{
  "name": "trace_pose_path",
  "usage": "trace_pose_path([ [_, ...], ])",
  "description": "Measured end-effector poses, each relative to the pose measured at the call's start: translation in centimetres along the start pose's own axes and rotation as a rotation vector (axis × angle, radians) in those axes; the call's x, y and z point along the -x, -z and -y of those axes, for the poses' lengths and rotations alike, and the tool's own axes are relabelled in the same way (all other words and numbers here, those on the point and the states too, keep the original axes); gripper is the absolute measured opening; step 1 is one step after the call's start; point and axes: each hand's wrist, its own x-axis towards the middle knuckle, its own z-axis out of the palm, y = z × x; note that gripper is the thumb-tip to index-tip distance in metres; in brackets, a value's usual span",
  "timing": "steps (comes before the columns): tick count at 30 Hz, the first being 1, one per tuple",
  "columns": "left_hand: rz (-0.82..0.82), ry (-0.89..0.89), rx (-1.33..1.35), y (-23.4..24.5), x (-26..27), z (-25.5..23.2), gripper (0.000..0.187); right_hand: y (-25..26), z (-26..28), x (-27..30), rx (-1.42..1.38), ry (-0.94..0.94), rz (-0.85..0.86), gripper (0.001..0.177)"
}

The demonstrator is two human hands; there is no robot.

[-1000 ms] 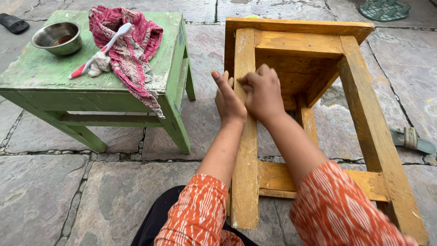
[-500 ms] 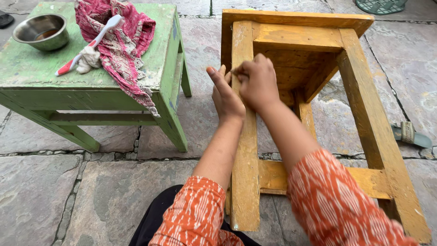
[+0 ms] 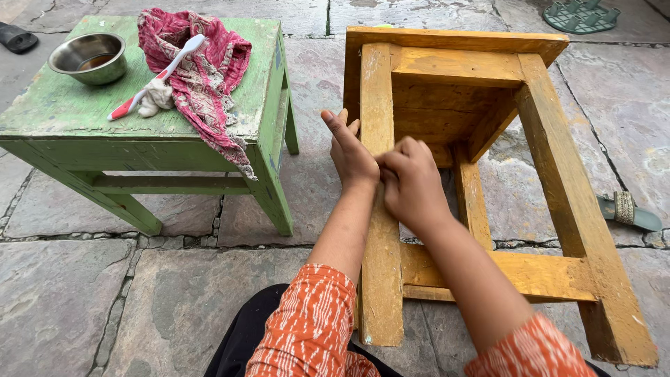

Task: The person rubs down different parts of a small wooden stool by hand with sandpaper, turning it over to work on the sides, legs, and underside.

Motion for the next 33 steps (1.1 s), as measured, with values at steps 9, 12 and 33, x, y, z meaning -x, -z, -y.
trace_pose_path([
  [9, 0.063, -0.062, 0.129, -0.4, 0.0, 0.1, 0.111, -2.8, -3.2, -3.2, 0.016, -0.192, -0.094, 0.020],
  [12, 0.087, -0.104, 0.051, -0.4, 0.2, 0.0, 0.110, -5.1, -6.5, -7.1, 0.093, -0.152, -0.153, 0.019],
  [33, 0.083, -0.042, 0.077, -0.2, 0.0, 0.1, 0.113, -1.0, -1.0, -1.9, 0.081, -0.125, -0.072, 0.017],
])
